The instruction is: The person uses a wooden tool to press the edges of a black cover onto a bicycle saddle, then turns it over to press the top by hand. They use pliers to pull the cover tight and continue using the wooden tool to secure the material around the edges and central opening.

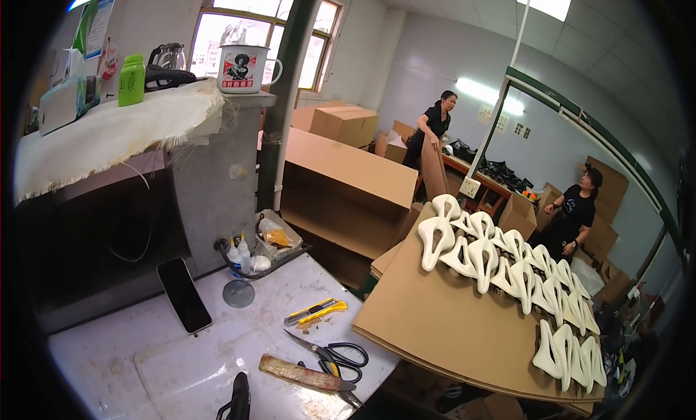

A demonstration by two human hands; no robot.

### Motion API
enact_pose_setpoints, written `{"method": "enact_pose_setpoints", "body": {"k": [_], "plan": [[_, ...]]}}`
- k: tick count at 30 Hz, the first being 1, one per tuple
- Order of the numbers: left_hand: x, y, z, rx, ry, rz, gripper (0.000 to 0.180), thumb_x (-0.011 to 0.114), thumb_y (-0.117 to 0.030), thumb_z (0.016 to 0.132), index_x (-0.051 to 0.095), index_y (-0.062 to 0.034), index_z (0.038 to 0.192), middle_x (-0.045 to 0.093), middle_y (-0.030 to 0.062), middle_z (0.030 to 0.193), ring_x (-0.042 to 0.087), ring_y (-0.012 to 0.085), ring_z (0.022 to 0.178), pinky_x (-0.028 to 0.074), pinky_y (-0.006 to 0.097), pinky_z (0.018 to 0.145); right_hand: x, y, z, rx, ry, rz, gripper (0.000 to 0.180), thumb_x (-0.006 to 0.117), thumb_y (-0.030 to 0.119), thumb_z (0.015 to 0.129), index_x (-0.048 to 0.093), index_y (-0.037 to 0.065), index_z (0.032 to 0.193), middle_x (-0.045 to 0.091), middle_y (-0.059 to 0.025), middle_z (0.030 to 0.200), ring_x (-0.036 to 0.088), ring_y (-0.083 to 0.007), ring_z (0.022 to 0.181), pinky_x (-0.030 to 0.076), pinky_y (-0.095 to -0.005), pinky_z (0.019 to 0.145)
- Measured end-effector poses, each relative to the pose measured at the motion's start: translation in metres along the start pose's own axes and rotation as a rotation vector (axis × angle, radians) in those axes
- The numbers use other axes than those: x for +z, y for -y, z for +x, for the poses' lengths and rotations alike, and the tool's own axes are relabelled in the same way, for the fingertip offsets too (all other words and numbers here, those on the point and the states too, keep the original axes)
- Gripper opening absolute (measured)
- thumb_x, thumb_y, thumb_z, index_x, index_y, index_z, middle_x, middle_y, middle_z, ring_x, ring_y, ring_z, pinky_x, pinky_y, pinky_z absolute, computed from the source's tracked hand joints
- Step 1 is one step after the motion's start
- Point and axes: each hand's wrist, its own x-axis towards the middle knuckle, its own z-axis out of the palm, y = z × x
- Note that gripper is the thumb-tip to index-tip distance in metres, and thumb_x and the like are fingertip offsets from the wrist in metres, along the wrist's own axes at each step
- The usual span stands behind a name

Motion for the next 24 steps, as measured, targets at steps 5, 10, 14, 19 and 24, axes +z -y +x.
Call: {"method": "enact_pose_setpoints", "body": {"k": [5, 10, 14, 19, 24], "plan": [[0.021, 0.012, -0.010, 0.169, -0.238, -0.126, 0.046, 0.049, -0.034, 0.121, 0.051, -0.0016, 0.088, 0.046, 0.0031, 0.076, 0.041, 0.0139, 0.070, 0.035, 0.037, 0.065, -0.006, -0.011, 0.008, -0.265, -0.064, -0.129, 0.074, 0.058, 0.040, 0.109, 0.037, -0.002, 0.167, 0.064, -0.0159, 0.113, 0.057, -0.0333, 0.094, 0.038, -0.0487, 0.091], [0.029, 0.024, -0.009, -0.181, -0.111, -0.523, 0.045, 0.051, -0.039, 0.120, 0.060, -0.0023, 0.096, 0.056, 0.0020, 0.084, 0.048, 0.0105, 0.074, 0.040, 0.031, 0.067, -0.018, -0.014, 0.008, -0.231, -0.045, -0.082, 0.078, 0.065, 0.027, 0.099, 0.039, -0.001, 0.167, 0.063, -0.0166, 0.115, 0.058, -0.0350, 0.096, 0.039, -0.0505, 0.096], [0.029, 0.020, -0.001, -0.201, -0.036, -0.469, 0.040, 0.054, -0.031, 0.118, 0.066, 0.0041, 0.103, 0.063, 0.0097, 0.090, 0.057, 0.0186, 0.079, 0.044, 0.036, 0.071, -0.023, -0.011, 0.001, -0.142, -0.056, -0.060, 0.074, 0.064, 0.028, 0.101, 0.042, -0.001, 0.166, 0.064, -0.0157, 0.113, 0.059, -0.0336, 0.094, 0.039, -0.0494, 0.093], [0.027, 0.001, 0.009, -0.084, -0.015, -0.269, 0.027, 0.059, -0.015, 0.112, 0.065, 0.0059, 0.097, 0.062, 0.0119, 0.088, 0.058, 0.0237, 0.079, 0.046, 0.038, 0.073, -0.020, -0.006, 0.016, -0.141, -0.150, -0.123, 0.056, 0.050, 0.033, 0.115, 0.052, -0.007, 0.154, 0.068, -0.0154, 0.109, 0.059, -0.0276, 0.086, 0.039, -0.0441, 0.088], [0.042, -0.012, 0.019, 0.070, 0.005, -0.398, 0.013, 0.065, -0.004, 0.105, 0.067, 0.0051, 0.097, 0.065, 0.0162, 0.090, 0.061, 0.0297, 0.076, 0.051, 0.039, 0.071, -0.036, -0.007, 0.003, -0.092, -0.143, -0.059, 0.052, 0.053, 0.025, 0.117, 0.047, -0.007, 0.158, 0.072, -0.0227, 0.128, 0.062, -0.0305, 0.092, 0.041, -0.0493, 0.094]]}}
